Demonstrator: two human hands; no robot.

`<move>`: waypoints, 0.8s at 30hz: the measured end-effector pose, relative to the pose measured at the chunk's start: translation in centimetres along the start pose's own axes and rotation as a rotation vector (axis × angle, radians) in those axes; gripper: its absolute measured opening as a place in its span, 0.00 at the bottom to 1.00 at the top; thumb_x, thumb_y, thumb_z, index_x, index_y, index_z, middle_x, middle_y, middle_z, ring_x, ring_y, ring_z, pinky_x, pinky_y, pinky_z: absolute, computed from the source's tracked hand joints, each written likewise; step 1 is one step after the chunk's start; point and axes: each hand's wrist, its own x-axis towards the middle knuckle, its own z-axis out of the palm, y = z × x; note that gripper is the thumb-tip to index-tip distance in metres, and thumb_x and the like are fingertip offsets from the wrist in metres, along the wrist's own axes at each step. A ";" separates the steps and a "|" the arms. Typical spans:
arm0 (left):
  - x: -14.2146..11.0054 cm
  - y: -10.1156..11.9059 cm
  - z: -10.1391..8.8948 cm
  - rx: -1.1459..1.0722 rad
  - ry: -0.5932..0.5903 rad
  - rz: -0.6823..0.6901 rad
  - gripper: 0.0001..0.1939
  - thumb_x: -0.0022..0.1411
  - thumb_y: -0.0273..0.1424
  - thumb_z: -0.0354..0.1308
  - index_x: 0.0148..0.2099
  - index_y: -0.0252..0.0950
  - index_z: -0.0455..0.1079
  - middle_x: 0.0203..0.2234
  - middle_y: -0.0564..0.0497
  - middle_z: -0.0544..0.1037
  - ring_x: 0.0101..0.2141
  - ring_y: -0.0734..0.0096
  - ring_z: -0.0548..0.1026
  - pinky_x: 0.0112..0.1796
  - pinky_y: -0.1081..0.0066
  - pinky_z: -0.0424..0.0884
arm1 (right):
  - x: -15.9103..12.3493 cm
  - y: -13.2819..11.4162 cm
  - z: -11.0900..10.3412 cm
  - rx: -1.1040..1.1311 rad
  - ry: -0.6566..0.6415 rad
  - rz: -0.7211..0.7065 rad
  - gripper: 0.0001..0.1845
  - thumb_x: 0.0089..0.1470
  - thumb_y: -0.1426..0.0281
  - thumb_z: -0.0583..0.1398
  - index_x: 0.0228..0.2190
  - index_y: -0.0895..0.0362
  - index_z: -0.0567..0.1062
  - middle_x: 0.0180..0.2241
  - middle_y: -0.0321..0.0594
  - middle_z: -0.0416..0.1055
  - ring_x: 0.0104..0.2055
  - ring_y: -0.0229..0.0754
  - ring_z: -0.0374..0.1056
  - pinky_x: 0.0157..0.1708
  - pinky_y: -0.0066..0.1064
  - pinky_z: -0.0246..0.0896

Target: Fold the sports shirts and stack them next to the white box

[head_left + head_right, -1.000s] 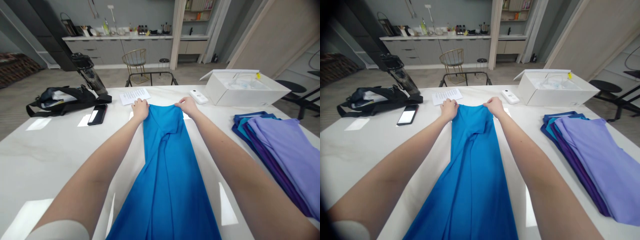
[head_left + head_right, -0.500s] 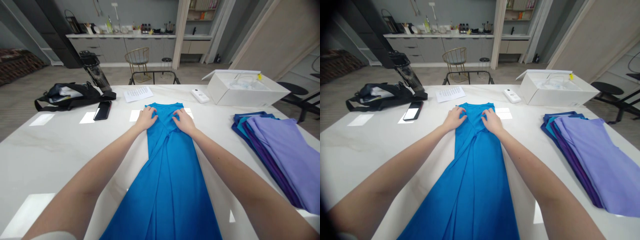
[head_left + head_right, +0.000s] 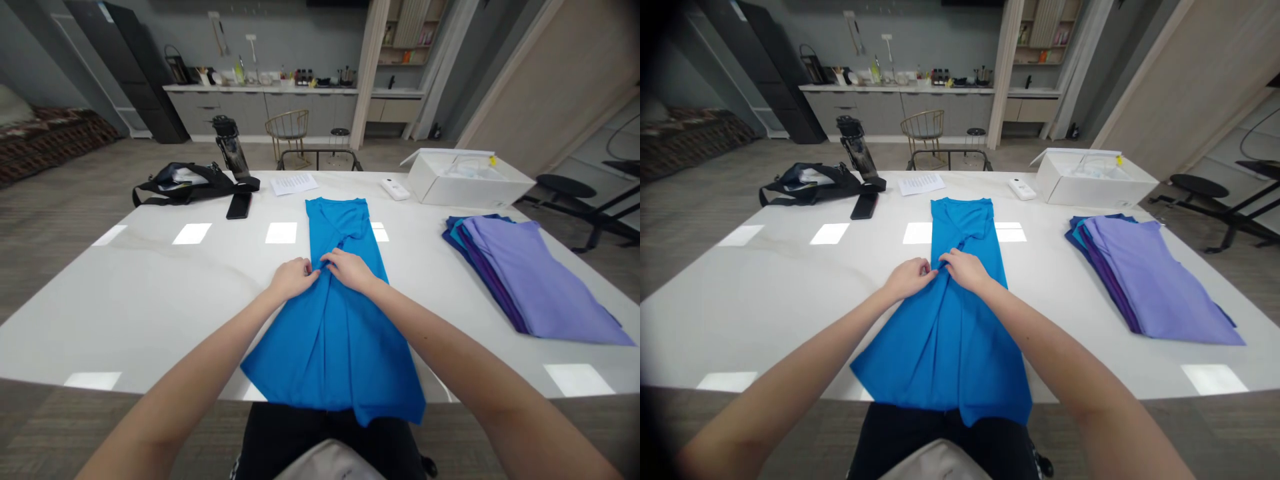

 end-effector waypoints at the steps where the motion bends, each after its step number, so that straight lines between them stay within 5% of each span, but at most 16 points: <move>1: -0.9 0.0 0.0 0.015 -0.006 -0.011 0.17 0.68 0.47 0.52 0.39 0.40 0.74 0.39 0.45 0.81 0.40 0.57 0.80 0.39 0.64 0.70 | -0.2 -0.8 0.1 -0.028 -0.015 0.012 0.19 0.67 0.69 0.54 0.56 0.46 0.75 0.52 0.41 0.73 0.47 0.45 0.73 0.41 0.31 0.63; 11: -7.8 -0.4 -1.3 0.089 -0.136 -0.131 0.13 0.62 0.39 0.54 0.36 0.39 0.77 0.39 0.42 0.82 0.41 0.51 0.80 0.38 0.62 0.71 | -1.0 -5.2 0.4 -0.201 -0.026 -0.111 0.14 0.67 0.68 0.56 0.49 0.52 0.78 0.49 0.45 0.71 0.46 0.47 0.71 0.41 0.33 0.60; 20: -14.4 -1.9 -2.6 0.197 -0.112 -0.149 0.11 0.60 0.38 0.55 0.33 0.39 0.76 0.36 0.45 0.81 0.39 0.55 0.79 0.38 0.63 0.67 | -2.0 -7.5 1.7 -0.227 -0.016 -0.239 0.12 0.68 0.69 0.56 0.46 0.53 0.79 0.47 0.45 0.72 0.46 0.45 0.71 0.39 0.32 0.57; 24: -16.3 -0.7 -4.8 0.222 -0.015 -0.131 0.11 0.61 0.36 0.55 0.29 0.38 0.74 0.33 0.45 0.81 0.38 0.55 0.79 0.40 0.62 0.66 | -2.3 -7.7 0.6 -0.162 0.035 -0.204 0.11 0.66 0.71 0.56 0.45 0.54 0.78 0.46 0.43 0.73 0.42 0.44 0.71 0.37 0.31 0.57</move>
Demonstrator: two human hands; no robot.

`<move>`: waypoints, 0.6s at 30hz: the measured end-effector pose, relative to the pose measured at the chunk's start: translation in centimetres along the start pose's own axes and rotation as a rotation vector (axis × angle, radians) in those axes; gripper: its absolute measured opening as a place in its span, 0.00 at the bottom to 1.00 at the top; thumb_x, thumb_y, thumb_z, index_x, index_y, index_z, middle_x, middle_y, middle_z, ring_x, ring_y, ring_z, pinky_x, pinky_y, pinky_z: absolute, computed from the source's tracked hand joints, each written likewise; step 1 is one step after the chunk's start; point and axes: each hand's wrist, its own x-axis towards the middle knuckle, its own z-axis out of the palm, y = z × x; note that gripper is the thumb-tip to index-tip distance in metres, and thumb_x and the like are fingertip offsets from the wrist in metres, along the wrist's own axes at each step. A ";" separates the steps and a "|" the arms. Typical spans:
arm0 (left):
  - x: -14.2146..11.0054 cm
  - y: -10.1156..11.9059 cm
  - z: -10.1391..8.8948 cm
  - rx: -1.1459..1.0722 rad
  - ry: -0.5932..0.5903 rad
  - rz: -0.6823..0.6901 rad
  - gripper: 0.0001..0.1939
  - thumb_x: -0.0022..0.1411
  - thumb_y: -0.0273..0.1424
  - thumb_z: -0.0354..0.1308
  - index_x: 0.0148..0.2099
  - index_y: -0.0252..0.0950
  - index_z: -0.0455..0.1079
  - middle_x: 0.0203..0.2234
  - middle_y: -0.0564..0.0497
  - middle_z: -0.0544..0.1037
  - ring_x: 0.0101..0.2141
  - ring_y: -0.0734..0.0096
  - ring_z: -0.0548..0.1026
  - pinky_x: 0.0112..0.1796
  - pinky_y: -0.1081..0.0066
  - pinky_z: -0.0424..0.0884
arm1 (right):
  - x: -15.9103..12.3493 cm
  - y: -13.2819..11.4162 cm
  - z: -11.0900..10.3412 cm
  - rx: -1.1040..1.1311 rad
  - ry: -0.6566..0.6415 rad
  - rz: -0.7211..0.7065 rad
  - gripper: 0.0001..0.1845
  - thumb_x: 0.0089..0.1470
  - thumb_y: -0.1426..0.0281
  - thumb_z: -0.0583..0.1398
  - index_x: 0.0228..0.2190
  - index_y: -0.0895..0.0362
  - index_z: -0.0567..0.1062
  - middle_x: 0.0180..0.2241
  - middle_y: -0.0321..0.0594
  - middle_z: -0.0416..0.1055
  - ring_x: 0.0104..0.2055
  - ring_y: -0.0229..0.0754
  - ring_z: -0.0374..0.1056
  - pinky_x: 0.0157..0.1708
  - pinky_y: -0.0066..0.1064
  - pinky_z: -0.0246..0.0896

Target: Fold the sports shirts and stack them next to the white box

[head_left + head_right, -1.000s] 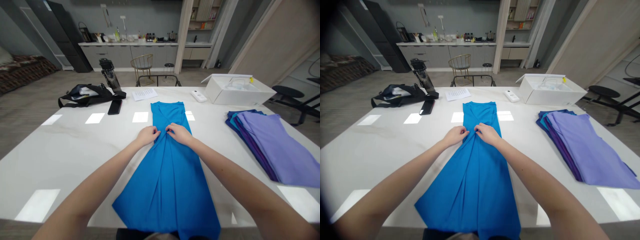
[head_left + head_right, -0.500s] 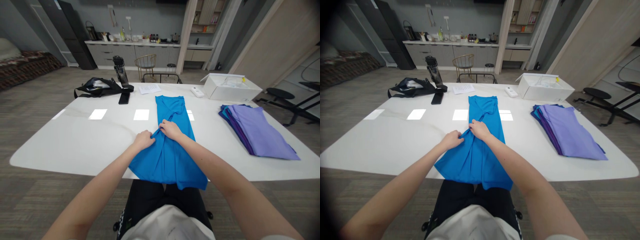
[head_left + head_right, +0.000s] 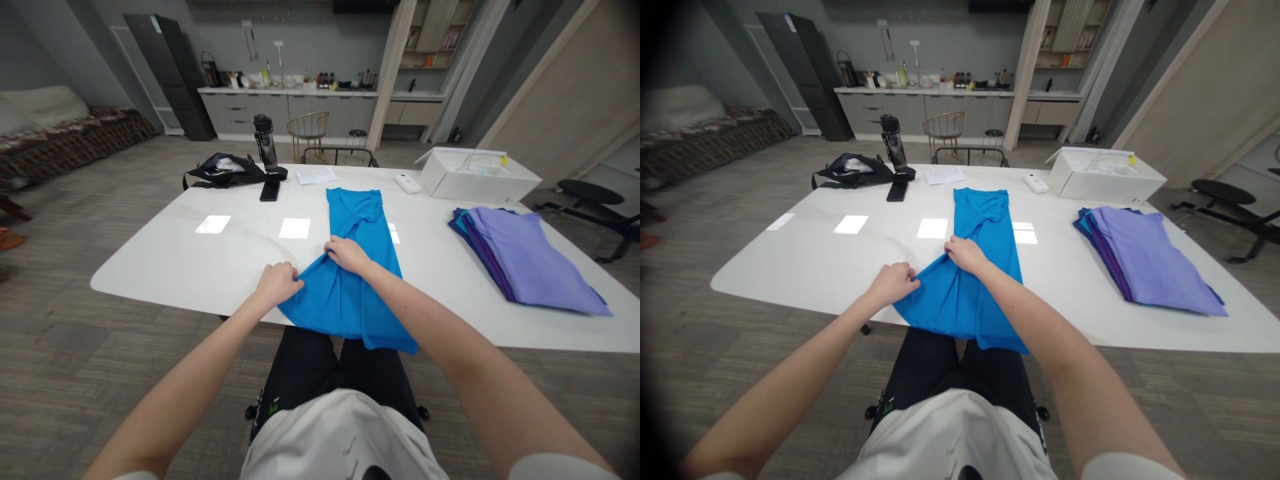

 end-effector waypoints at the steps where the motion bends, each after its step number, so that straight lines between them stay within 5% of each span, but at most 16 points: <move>1: -0.6 0.7 -0.9 -0.017 0.049 0.024 0.12 0.62 0.36 0.55 0.29 0.38 0.73 0.33 0.46 0.81 0.38 0.56 0.78 0.41 0.62 0.65 | -0.3 0.3 -0.5 0.028 0.031 0.012 0.11 0.65 0.72 0.56 0.45 0.54 0.78 0.46 0.43 0.72 0.42 0.44 0.71 0.37 0.31 0.57; 5: -3.1 5.6 -3.2 -0.154 0.176 0.193 0.11 0.66 0.35 0.55 0.31 0.38 0.71 0.30 0.50 0.80 0.36 0.62 0.78 0.42 0.64 0.64 | -3.2 2.7 -2.4 0.147 0.167 0.064 0.10 0.62 0.74 0.58 0.44 0.54 0.76 0.46 0.41 0.72 0.44 0.44 0.71 0.41 0.30 0.60; 10: -6.0 11.5 1.1 -0.121 0.183 0.303 0.04 0.69 0.30 0.54 0.43 0.39 0.70 0.30 0.51 0.80 0.35 0.61 0.78 0.42 0.62 0.61 | -9.2 5.1 -1.7 0.085 0.097 0.187 0.11 0.62 0.73 0.58 0.45 0.53 0.77 0.45 0.41 0.71 0.42 0.44 0.71 0.40 0.31 0.61; 14: -7.3 12.3 5.4 -0.061 0.207 0.307 0.03 0.70 0.31 0.55 0.43 0.39 0.70 0.37 0.47 0.81 0.41 0.57 0.77 0.42 0.59 0.61 | -12.7 3.9 0.0 -0.001 0.030 0.151 0.15 0.66 0.69 0.57 0.53 0.52 0.75 0.48 0.43 0.71 0.42 0.44 0.71 0.39 0.31 0.61; 18: -7.6 11.6 6.3 -0.152 0.271 0.274 0.02 0.70 0.30 0.56 0.40 0.40 0.68 0.36 0.50 0.80 0.42 0.58 0.76 0.45 0.59 0.61 | -14.6 1.4 0.5 -0.026 0.053 0.025 0.15 0.68 0.69 0.56 0.52 0.51 0.76 0.45 0.44 0.71 0.43 0.44 0.71 0.41 0.32 0.60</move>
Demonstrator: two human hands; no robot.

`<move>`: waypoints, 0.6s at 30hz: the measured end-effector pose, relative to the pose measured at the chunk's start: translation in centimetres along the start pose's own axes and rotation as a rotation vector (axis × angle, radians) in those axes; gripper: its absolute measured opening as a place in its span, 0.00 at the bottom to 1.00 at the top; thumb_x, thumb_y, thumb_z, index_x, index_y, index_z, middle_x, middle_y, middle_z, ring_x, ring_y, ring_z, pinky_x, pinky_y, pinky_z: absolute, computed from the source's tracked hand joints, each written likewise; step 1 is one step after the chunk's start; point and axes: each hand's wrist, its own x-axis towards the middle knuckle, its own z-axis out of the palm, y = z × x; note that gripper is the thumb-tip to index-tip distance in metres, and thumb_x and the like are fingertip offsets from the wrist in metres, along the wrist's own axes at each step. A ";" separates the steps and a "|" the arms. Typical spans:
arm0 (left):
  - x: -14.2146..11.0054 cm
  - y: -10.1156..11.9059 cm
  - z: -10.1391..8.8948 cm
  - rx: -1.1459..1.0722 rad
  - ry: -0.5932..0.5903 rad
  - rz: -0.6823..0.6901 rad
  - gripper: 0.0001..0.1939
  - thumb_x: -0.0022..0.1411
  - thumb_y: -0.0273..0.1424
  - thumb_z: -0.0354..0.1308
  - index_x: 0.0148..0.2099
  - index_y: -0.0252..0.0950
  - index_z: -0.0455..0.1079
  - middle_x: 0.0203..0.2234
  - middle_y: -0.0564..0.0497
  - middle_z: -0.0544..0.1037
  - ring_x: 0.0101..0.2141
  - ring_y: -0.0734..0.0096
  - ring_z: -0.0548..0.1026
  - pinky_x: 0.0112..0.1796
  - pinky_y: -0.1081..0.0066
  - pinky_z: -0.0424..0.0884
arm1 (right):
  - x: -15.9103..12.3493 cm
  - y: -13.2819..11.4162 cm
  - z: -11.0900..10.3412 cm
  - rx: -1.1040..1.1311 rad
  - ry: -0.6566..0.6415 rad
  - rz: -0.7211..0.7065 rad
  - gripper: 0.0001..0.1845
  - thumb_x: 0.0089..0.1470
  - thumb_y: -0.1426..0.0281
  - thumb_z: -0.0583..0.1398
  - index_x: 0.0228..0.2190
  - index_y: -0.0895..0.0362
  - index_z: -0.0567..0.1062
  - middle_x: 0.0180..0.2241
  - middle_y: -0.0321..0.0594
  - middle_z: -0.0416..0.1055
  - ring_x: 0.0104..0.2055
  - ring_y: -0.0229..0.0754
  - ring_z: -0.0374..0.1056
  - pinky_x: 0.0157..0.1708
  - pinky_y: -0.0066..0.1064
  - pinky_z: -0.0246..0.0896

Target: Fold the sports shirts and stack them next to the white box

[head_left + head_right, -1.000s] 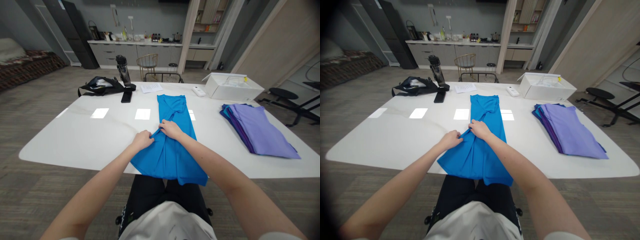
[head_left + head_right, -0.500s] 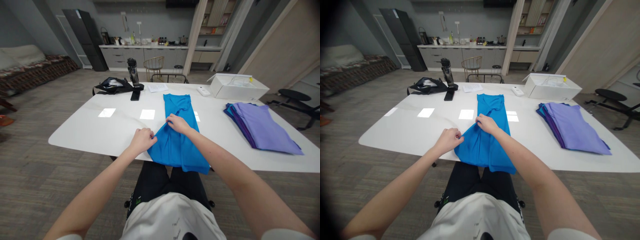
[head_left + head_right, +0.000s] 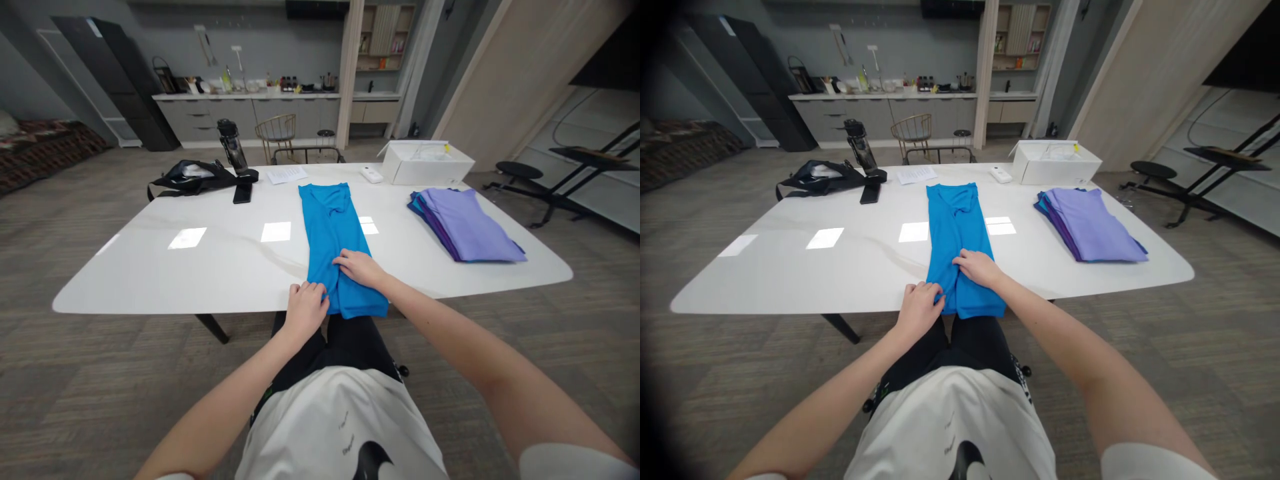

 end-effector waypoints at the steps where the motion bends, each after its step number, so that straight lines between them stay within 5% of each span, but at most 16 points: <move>1: 0.0 0.1 -0.2 -0.051 0.020 -0.005 0.03 0.70 0.30 0.56 0.40 0.40 0.68 0.35 0.51 0.80 0.41 0.60 0.76 0.45 0.59 0.61 | -0.4 -0.5 -0.1 0.007 0.007 -0.021 0.14 0.67 0.69 0.56 0.51 0.51 0.77 0.45 0.43 0.71 0.43 0.44 0.71 0.41 0.32 0.60; 8: 0.2 2.7 -0.8 -0.168 0.196 0.093 0.06 0.71 0.31 0.54 0.50 0.40 0.67 0.40 0.49 0.79 0.43 0.62 0.76 0.48 0.60 0.63 | -3.6 -2.9 -2.6 0.199 0.174 -0.015 0.09 0.64 0.70 0.60 0.45 0.53 0.79 0.41 0.41 0.71 0.42 0.43 0.71 0.41 0.31 0.62; 13: -1.0 2.7 0.2 0.078 0.101 0.042 0.08 0.66 0.32 0.60 0.47 0.39 0.69 0.38 0.46 0.77 0.43 0.54 0.74 0.43 0.57 0.62 | -5.0 -3.7 -4.0 0.203 0.185 -0.017 0.09 0.67 0.64 0.59 0.38 0.54 0.78 0.39 0.40 0.71 0.40 0.42 0.70 0.39 0.31 0.60; 18: -1.7 1.5 0.5 0.013 0.021 0.026 0.03 0.68 0.28 0.56 0.41 0.40 0.70 0.37 0.50 0.78 0.42 0.60 0.74 0.45 0.60 0.61 | -6.7 -4.6 -3.4 0.185 0.038 -0.031 0.09 0.64 0.73 0.59 0.45 0.53 0.76 0.41 0.39 0.72 0.40 0.42 0.70 0.39 0.31 0.59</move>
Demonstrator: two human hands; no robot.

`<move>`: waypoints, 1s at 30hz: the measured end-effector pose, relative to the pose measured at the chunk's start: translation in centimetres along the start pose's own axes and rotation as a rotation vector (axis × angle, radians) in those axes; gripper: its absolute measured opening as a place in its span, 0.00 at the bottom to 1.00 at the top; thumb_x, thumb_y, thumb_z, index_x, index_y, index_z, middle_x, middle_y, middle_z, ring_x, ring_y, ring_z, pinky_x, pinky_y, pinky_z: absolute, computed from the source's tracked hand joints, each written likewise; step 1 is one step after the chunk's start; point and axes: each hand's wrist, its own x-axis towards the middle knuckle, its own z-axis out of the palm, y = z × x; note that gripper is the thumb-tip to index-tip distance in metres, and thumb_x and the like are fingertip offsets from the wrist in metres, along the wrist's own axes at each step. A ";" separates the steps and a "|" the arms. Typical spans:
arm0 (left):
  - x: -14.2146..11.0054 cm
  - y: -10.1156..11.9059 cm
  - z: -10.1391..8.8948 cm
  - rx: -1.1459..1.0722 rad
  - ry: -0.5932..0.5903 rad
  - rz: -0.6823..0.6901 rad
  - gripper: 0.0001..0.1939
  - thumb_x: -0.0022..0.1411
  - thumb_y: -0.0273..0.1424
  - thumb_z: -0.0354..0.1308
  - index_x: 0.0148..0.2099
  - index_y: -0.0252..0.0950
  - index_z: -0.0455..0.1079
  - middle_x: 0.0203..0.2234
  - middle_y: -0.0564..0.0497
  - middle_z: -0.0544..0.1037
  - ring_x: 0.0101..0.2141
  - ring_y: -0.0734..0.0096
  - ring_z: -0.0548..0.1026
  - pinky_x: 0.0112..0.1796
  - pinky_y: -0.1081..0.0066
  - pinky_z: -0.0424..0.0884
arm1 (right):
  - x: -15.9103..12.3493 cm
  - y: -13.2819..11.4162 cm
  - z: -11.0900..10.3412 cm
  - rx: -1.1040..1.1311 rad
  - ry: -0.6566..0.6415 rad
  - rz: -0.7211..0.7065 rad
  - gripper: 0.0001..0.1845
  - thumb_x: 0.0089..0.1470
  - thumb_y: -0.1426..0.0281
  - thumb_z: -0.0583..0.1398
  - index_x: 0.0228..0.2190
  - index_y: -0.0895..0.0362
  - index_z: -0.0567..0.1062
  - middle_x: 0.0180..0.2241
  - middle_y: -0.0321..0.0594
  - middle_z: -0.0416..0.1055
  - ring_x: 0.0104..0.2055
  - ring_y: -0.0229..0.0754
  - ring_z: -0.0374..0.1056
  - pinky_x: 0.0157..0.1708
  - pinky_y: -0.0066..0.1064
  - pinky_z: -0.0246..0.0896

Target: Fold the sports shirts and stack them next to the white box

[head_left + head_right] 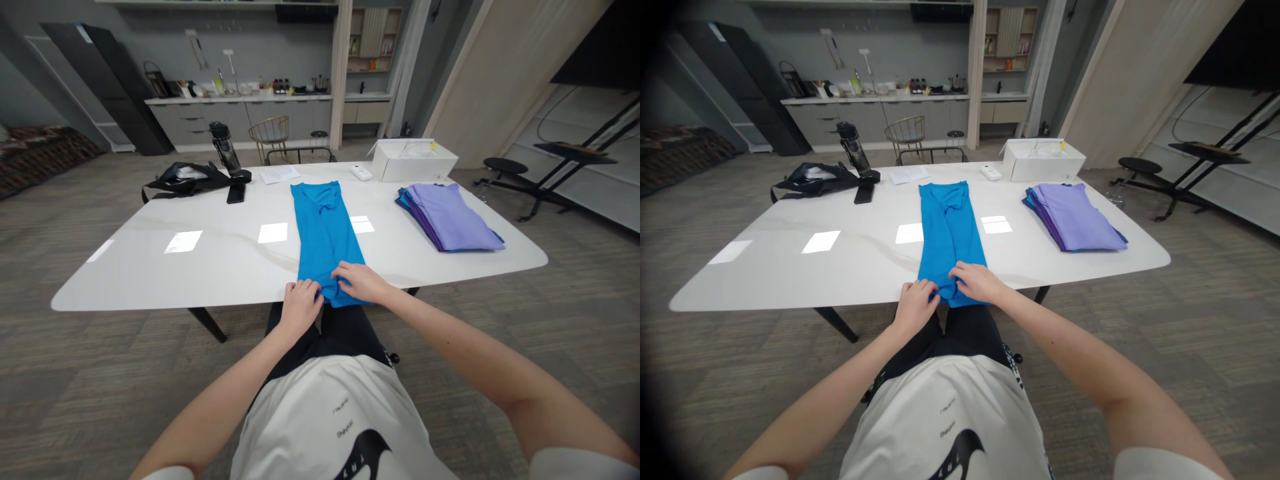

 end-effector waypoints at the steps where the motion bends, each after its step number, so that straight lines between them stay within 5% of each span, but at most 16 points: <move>1: 0.0 -0.1 -0.1 -0.049 -0.009 -0.008 0.04 0.69 0.28 0.55 0.41 0.40 0.71 0.37 0.51 0.78 0.42 0.62 0.75 0.45 0.61 0.61 | -0.5 -0.3 0.3 -0.011 -0.017 -0.001 0.11 0.63 0.73 0.59 0.46 0.53 0.75 0.42 0.39 0.72 0.40 0.42 0.70 0.39 0.32 0.59; 9: 0.0 0.5 -0.4 -0.350 0.016 -0.093 0.08 0.73 0.35 0.52 0.42 0.40 0.71 0.37 0.53 0.79 0.41 0.66 0.76 0.44 0.65 0.64 | -1.8 -2.4 2.7 -0.151 0.094 0.049 0.12 0.69 0.67 0.56 0.49 0.53 0.76 0.40 0.43 0.73 0.40 0.44 0.69 0.40 0.35 0.58; 14: -0.9 0.1 -0.1 -0.107 0.042 -0.052 0.21 0.66 0.41 0.62 0.57 0.40 0.68 0.47 0.46 0.77 0.49 0.56 0.73 0.48 0.59 0.64 | -1.1 -2.3 1.8 -0.075 0.172 0.011 0.15 0.70 0.62 0.54 0.45 0.53 0.79 0.38 0.43 0.73 0.41 0.44 0.69 0.41 0.34 0.60; 18: -1.4 -0.5 0.1 0.069 0.024 -0.044 0.09 0.72 0.36 0.53 0.47 0.40 0.72 0.40 0.45 0.77 0.44 0.56 0.73 0.46 0.57 0.61 | -1.1 -2.0 0.5 -0.049 0.255 0.027 0.15 0.70 0.65 0.53 0.45 0.55 0.78 0.39 0.45 0.74 0.42 0.45 0.71 0.41 0.35 0.62; 23: -1.7 -0.2 -0.2 0.147 0.039 -0.086 0.10 0.71 0.38 0.53 0.48 0.40 0.71 0.40 0.43 0.77 0.44 0.52 0.72 0.44 0.56 0.60 | -1.2 -2.1 0.0 0.033 0.306 0.086 0.12 0.68 0.68 0.54 0.45 0.53 0.77 0.41 0.44 0.75 0.44 0.45 0.73 0.41 0.33 0.65; 30: -2.7 -0.9 -0.3 0.169 0.016 -0.066 0.11 0.72 0.28 0.48 0.42 0.39 0.72 0.35 0.44 0.78 0.40 0.56 0.74 0.42 0.57 0.61 | -2.0 -1.8 -0.5 0.114 0.412 0.193 0.12 0.63 0.72 0.55 0.42 0.53 0.78 0.41 0.43 0.76 0.40 0.45 0.73 0.40 0.35 0.69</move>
